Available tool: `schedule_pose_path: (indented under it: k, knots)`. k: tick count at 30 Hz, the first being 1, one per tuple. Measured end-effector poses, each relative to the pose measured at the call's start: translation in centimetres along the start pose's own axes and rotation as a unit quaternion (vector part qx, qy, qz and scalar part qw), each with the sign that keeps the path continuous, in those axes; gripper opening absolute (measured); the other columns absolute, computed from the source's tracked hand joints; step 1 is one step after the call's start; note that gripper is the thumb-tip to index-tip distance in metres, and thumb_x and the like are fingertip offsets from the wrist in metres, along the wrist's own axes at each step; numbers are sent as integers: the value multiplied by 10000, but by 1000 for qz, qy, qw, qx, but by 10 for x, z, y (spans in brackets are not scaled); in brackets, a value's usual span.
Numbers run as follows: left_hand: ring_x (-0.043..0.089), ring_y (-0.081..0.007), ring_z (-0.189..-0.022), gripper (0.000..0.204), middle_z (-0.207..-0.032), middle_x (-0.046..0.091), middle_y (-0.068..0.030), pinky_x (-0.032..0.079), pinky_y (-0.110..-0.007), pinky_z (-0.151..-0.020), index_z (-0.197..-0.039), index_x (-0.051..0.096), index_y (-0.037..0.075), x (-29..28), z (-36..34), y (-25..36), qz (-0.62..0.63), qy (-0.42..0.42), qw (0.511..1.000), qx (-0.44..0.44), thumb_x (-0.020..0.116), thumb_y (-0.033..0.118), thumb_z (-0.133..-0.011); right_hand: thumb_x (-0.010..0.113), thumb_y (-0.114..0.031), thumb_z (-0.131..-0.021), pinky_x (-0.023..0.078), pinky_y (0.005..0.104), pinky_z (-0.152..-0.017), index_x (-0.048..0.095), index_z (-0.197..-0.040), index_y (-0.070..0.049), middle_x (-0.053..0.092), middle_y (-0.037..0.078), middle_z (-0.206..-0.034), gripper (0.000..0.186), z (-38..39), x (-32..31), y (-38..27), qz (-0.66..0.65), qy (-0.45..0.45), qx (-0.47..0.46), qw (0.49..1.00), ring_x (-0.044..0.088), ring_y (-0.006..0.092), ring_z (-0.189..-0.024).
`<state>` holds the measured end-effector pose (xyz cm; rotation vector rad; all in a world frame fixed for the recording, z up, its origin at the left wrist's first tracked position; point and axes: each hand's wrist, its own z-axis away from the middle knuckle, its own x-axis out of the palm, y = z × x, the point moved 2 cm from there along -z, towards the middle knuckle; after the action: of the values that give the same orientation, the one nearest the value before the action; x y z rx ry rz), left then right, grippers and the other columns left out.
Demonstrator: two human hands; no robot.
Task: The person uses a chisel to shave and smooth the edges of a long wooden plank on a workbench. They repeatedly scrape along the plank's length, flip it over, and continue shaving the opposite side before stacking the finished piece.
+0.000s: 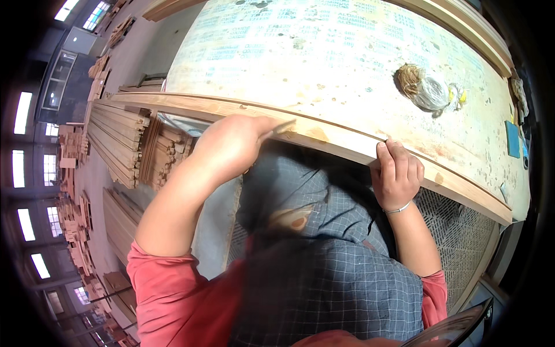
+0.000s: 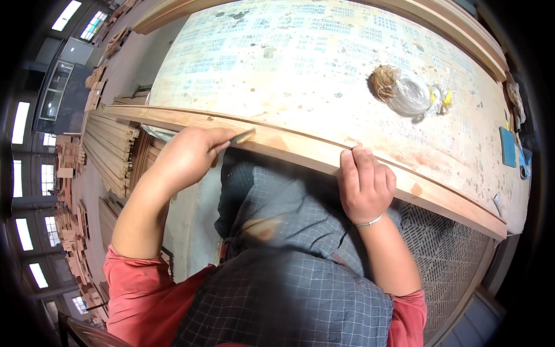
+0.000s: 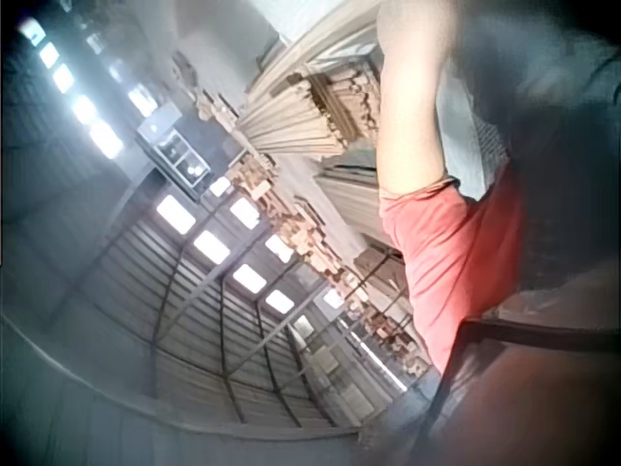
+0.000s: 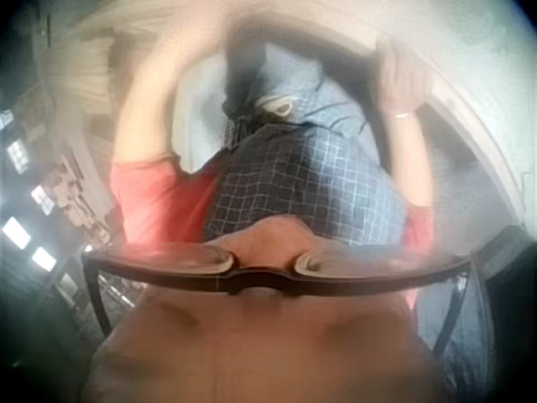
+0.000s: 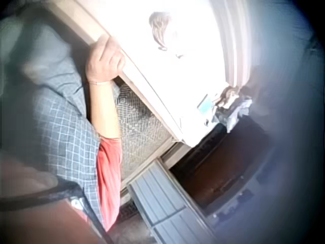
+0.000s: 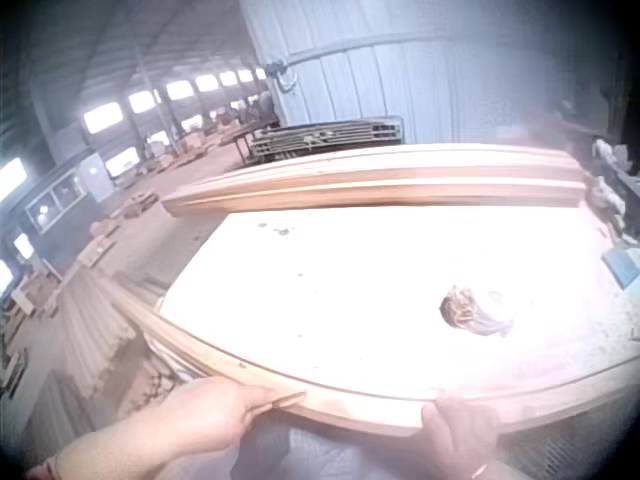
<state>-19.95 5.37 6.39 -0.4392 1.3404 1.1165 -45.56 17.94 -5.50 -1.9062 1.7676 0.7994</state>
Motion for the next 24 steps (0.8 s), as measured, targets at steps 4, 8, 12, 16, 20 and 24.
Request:
schedule_pose_path:
  k: [4,8,12,16,20,24]
  knots:
    - [525,-75,-582,300,-696,617,-24,439,-234,-541,-1263,656,43,25,19,-17,390,-161,901,-99,562,142,-996,645,-93,-809,451,337,-784,679,-1096,-90,692,69,-1069,289,-3,-3,2,-20,-32,2,999,658,217,-887]
    - [538,-92,-662,396,-811,635,-35,434,-227,-585,-1349,569,7,73,46,-44,614,-109,774,-111,549,194,-1000,652,-64,-759,452,349,-726,683,-1085,-84,689,85,-1054,328,-9,-4,3,-34,-28,2,999,641,234,-820]
    - [543,-79,-672,425,-833,639,-35,445,-215,-605,-1376,522,-18,79,58,-41,625,-21,772,-114,501,194,-1008,682,16,-666,462,375,-691,661,-1053,-88,684,77,-976,401,-20,-3,11,-77,-26,10,997,632,247,-788]
    - [532,-74,-724,445,-878,636,-46,451,-204,-682,-1434,470,-19,89,65,-57,545,130,818,-132,467,123,-1012,705,16,-629,463,414,-791,638,-1061,-82,632,124,-997,448,-26,-17,44,-130,-172,55,975,603,318,-934]
    - [481,-83,-739,428,-895,594,-8,436,-219,-721,-1416,546,100,75,61,-74,298,258,912,-113,494,78,-991,786,-6,-582,462,425,-888,615,-1092,-72,601,150,-1082,541,-4,-26,101,-142,-287,149,935,566,371,-1017]
    - [561,-280,-801,403,-853,569,-130,480,-361,-805,-1375,589,217,63,26,-67,160,319,933,-36,523,137,-985,791,-6,-572,450,423,-913,615,-1095,-82,598,145,-1092,556,1,-33,101,-107,-250,131,953,562,368,-1034]
